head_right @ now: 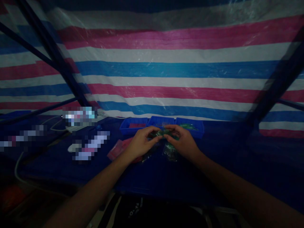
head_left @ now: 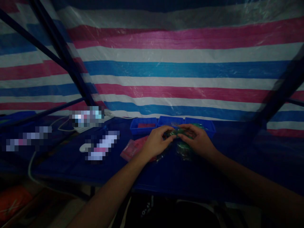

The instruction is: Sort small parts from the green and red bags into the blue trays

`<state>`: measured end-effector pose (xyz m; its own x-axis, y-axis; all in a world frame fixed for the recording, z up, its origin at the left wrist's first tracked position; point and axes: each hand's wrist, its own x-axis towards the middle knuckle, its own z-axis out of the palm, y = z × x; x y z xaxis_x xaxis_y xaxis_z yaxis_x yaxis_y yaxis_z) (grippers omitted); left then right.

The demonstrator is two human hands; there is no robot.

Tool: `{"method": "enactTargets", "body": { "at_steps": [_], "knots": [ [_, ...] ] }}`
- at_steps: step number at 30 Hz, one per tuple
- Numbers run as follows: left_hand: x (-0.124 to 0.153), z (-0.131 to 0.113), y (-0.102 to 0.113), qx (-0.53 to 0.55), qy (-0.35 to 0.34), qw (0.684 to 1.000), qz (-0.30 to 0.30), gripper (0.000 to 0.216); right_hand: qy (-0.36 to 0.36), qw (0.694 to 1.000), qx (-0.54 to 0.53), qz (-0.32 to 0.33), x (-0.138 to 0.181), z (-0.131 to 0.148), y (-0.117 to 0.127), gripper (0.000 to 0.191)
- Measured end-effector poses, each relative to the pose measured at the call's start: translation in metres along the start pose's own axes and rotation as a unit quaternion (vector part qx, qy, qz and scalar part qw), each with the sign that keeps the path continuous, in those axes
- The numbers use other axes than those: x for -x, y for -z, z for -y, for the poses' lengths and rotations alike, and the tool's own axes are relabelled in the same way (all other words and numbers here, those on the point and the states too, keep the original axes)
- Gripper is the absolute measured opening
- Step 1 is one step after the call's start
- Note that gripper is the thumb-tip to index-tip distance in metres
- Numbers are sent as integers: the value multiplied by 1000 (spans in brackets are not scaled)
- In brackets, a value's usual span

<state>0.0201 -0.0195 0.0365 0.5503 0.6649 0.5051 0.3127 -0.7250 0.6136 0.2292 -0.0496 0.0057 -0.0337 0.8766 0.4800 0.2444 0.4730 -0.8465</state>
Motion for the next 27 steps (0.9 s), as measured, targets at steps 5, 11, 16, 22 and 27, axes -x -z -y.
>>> {"method": "enactTargets", "body": {
  "at_steps": [5, 11, 16, 22, 27],
  "knots": [
    [-2, 5, 0, 37, 28, 996, -73, 32, -50, 997, -51, -41, -1, -1, 1, 33],
    [-1, -1, 2, 89, 35, 995, -24, 33, -23, 997, -59, -39, -3, 4, 6, 18],
    [-2, -2, 2, 52, 18, 998, -11, 17, 54, 997, 32, -33, -3, 1, 10, 15],
    [-2, 2, 1, 23, 4, 1000, -20, 20, 57, 995, 74, -26, -1, 6, 8, 20],
    [-2, 1, -2, 28, -20, 999, -10, 28, 87, 995, 20, 47, 3, 15, 1, 20]
  ]
}}
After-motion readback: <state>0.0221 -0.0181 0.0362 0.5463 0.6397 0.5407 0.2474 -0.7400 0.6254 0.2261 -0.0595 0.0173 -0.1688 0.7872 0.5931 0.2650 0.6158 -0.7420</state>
